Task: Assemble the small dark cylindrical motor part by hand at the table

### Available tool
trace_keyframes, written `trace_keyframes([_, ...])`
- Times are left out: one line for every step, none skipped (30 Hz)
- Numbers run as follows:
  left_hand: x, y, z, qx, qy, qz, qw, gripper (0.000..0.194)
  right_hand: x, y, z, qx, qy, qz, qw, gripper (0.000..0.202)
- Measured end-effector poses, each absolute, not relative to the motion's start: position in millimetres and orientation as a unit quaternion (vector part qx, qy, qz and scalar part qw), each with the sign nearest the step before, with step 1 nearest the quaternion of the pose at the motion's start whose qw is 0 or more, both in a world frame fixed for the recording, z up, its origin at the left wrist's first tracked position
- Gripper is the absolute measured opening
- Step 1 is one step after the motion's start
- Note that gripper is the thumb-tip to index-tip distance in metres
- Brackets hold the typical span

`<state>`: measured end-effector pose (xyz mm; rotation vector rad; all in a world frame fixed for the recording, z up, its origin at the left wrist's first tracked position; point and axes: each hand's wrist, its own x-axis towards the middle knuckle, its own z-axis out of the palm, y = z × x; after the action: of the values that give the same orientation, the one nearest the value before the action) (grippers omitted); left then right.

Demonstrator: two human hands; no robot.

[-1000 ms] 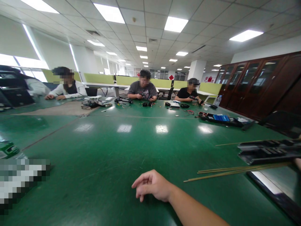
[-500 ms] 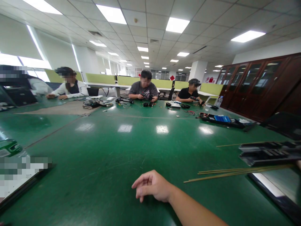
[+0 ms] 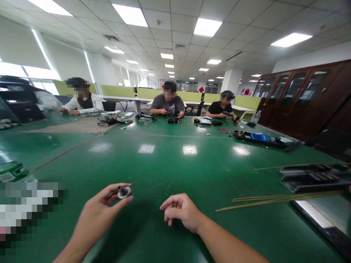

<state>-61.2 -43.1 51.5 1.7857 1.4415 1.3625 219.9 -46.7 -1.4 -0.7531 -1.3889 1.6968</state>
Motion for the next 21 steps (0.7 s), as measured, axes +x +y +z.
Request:
trace_keyframes([-43,-33,49,0.660,0.508,0.481,0.275,0.047,221,-45,-1,-0.314,-0.549,0.643,0.431,0.036])
trace_keyframes([-26,-24,47,0.669,0.488,0.471,0.303,0.046,223,-42,-1,-0.338,-0.551,0.608,0.461,0.033])
trace_keyframes([-10,-16,46,0.686,0.469,0.458,0.315,0.044,225,-40,-1,-0.365,-0.557,0.567,0.485,0.029])
trace_keyframes([4,-9,44,0.708,0.451,0.445,0.311,0.042,227,-38,-1,-0.393,-0.563,0.526,0.502,0.026])
trace_keyframes([15,-4,41,0.731,0.432,0.434,0.301,0.039,228,-35,-2,-0.419,-0.569,0.489,0.511,0.025])
trace_keyframes([23,-1,39,0.750,0.417,0.425,0.288,0.036,229,-33,-3,-0.440,-0.574,0.460,0.515,0.026])
trace_keyframes([29,0,37,0.766,0.404,0.417,0.276,0.033,230,-31,-4,-0.456,-0.579,0.439,0.514,0.031])
trace_keyframes([31,1,34,0.778,0.395,0.408,0.270,0.032,230,-30,-5,-0.466,-0.583,0.427,0.510,0.037])
trace_keyframes([32,1,31,0.787,0.388,0.399,0.268,0.032,230,-29,-5,-0.472,-0.587,0.421,0.506,0.042])
trace_keyframes([32,0,29,0.794,0.383,0.388,0.269,0.033,230,-29,-6,-0.476,-0.589,0.417,0.502,0.046])
trace_keyframes([30,-2,26,0.801,0.378,0.376,0.273,0.035,229,-29,-6,-0.478,-0.592,0.415,0.499,0.050])
trace_keyframes([28,-4,24,0.805,0.377,0.366,0.276,0.036,229,-29,-6,-0.481,-0.594,0.412,0.496,0.052])
trace_keyframes([27,-5,22,0.805,0.380,0.360,0.279,0.038,228,-30,-5,-0.484,-0.597,0.409,0.492,0.053])
trace_keyframes([25,-7,20,0.802,0.386,0.359,0.281,0.039,228,-31,-5,-0.486,-0.601,0.407,0.487,0.054])
trace_keyframes([25,-8,18,0.797,0.395,0.358,0.284,0.039,227,-32,-4,-0.488,-0.605,0.403,0.482,0.055])
trace_keyframes([24,-10,17,0.792,0.402,0.357,0.289,0.038,227,-33,-4,-0.490,-0.611,0.399,0.477,0.057])
trace_keyframes([24,-11,16,0.789,0.407,0.356,0.293,0.035,227,-33,-4,-0.491,-0.617,0.395,0.472,0.058])
trace_keyframes([25,-12,16,0.787,0.408,0.355,0.296,0.031,227,-34,-4,-0.491,-0.623,0.391,0.468,0.059])
trace_keyframes([25,-12,15,0.788,0.405,0.353,0.299,0.028,227,-35,-4,-0.492,-0.628,0.386,0.464,0.059])
trace_keyframes([25,-13,14,0.790,0.403,0.351,0.302,0.026,227,-36,-5,-0.493,-0.632,0.381,0.460,0.059])
trace_keyframes([25,-14,13,0.790,0.402,0.351,0.303,0.025,227,-37,-5,-0.495,-0.637,0.376,0.456,0.058])
